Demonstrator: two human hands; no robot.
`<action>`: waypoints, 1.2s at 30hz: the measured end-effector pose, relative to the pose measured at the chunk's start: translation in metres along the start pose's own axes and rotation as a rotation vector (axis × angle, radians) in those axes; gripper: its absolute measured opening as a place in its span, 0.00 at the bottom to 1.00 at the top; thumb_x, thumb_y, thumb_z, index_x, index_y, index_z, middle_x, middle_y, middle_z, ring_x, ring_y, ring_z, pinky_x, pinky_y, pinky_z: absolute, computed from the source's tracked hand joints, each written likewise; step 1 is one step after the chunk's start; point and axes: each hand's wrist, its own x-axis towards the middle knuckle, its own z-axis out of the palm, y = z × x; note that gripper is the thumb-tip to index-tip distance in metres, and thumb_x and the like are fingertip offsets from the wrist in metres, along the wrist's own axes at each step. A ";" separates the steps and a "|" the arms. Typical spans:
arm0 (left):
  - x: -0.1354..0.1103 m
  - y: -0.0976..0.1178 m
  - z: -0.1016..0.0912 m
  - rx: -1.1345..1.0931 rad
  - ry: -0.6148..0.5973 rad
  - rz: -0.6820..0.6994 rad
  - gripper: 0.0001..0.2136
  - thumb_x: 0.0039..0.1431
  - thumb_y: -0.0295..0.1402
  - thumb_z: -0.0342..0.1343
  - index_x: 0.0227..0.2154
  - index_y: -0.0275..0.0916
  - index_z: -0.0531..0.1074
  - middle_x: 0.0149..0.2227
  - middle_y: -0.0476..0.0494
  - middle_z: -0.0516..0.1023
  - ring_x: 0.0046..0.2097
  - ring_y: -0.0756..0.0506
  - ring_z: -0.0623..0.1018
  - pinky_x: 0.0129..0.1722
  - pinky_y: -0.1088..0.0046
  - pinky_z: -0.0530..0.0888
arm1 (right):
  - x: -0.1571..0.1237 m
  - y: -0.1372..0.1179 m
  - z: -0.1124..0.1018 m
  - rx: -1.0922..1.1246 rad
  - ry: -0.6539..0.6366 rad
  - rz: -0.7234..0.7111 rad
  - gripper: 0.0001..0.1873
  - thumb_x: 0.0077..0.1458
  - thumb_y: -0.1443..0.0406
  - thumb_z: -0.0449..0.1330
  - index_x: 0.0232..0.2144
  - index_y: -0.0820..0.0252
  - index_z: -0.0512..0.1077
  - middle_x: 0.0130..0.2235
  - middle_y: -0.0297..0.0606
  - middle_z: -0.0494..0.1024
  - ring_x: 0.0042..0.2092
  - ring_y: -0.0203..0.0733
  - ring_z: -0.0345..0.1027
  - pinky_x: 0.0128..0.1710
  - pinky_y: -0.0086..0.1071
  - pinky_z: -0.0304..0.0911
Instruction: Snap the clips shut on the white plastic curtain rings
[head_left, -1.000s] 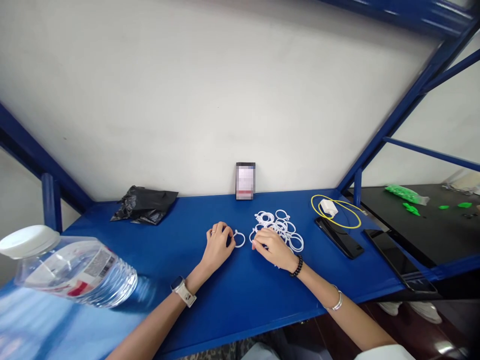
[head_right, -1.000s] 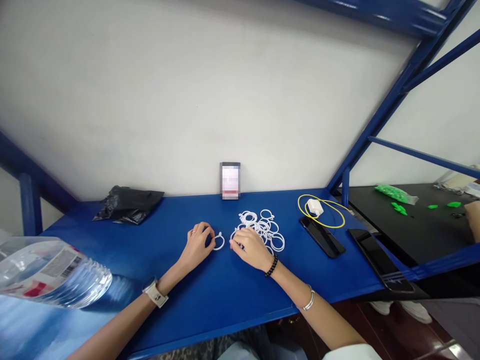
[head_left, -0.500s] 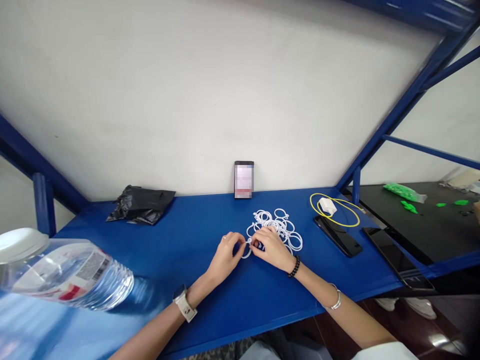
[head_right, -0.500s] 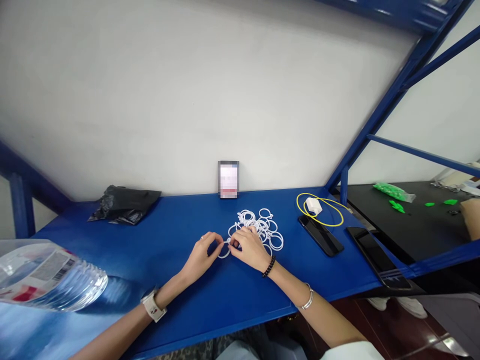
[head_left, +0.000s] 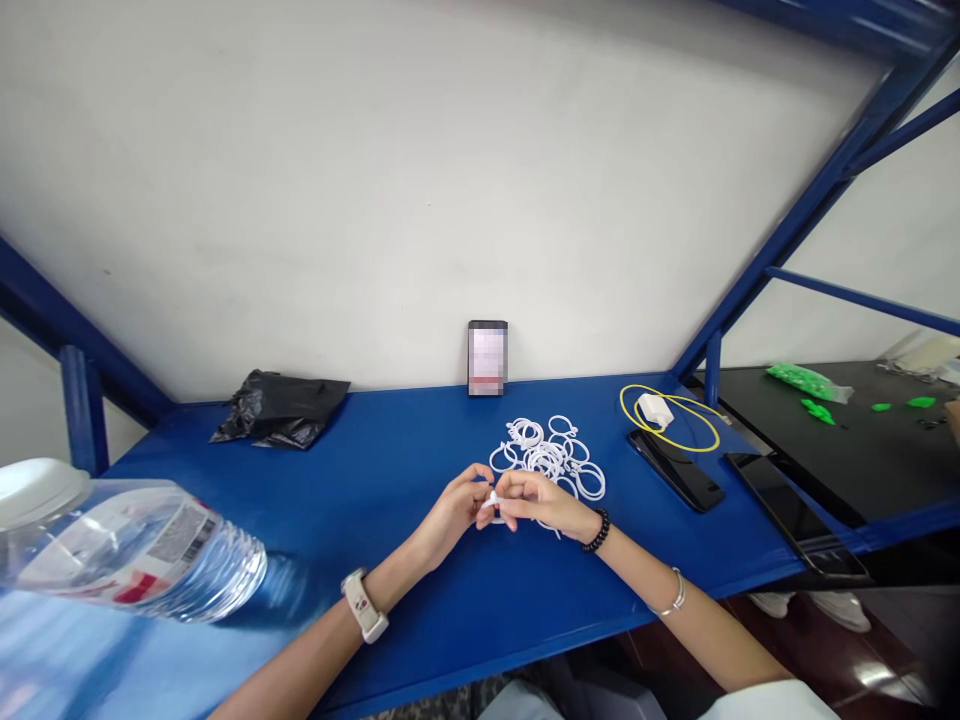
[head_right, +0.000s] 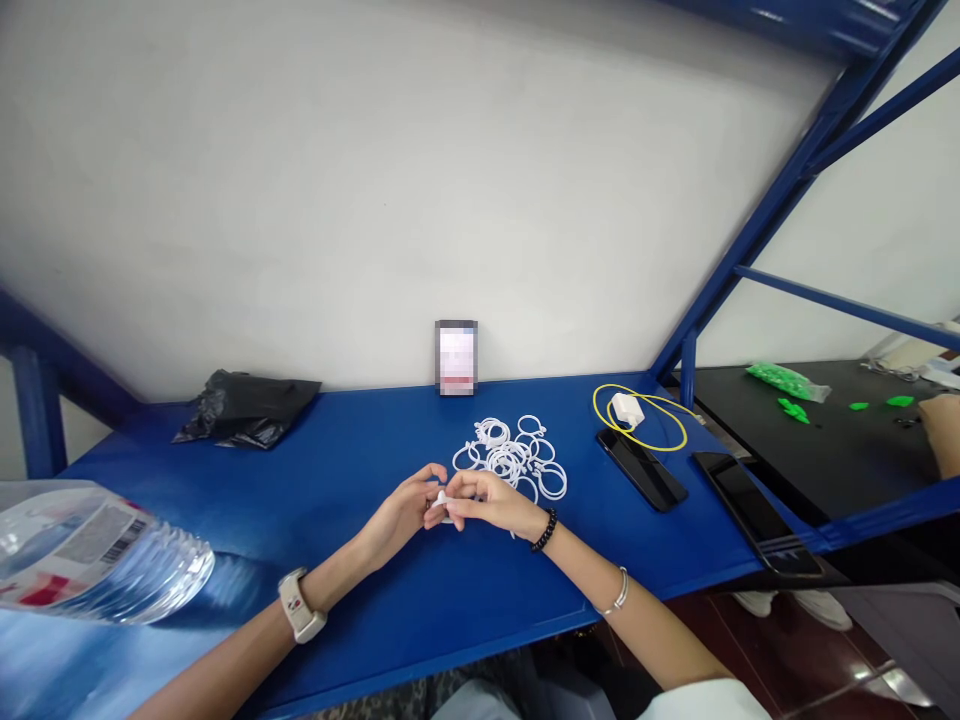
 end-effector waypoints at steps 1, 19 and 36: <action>0.000 0.000 0.001 -0.008 -0.018 -0.015 0.09 0.53 0.36 0.53 0.33 0.39 0.61 0.16 0.56 0.64 0.20 0.54 0.63 0.25 0.77 0.59 | 0.000 0.001 0.001 0.064 -0.017 0.022 0.14 0.55 0.56 0.60 0.32 0.62 0.68 0.22 0.28 0.67 0.25 0.31 0.61 0.32 0.29 0.59; -0.002 0.012 0.000 -0.294 -0.116 0.048 0.07 0.55 0.35 0.48 0.31 0.36 0.64 0.21 0.47 0.67 0.26 0.49 0.67 0.30 0.73 0.62 | 0.006 0.007 0.002 0.473 0.071 -0.048 0.27 0.57 0.46 0.51 0.19 0.60 0.63 0.19 0.28 0.57 0.23 0.33 0.51 0.29 0.32 0.50; 0.001 -0.010 -0.019 1.164 0.159 0.531 0.18 0.60 0.35 0.49 0.53 0.44 0.63 0.60 0.40 0.61 0.61 0.38 0.59 0.58 0.56 0.58 | -0.008 -0.013 -0.049 -1.089 0.626 -0.176 0.25 0.65 0.57 0.44 0.21 0.58 0.71 0.30 0.39 0.75 0.39 0.44 0.64 0.42 0.38 0.55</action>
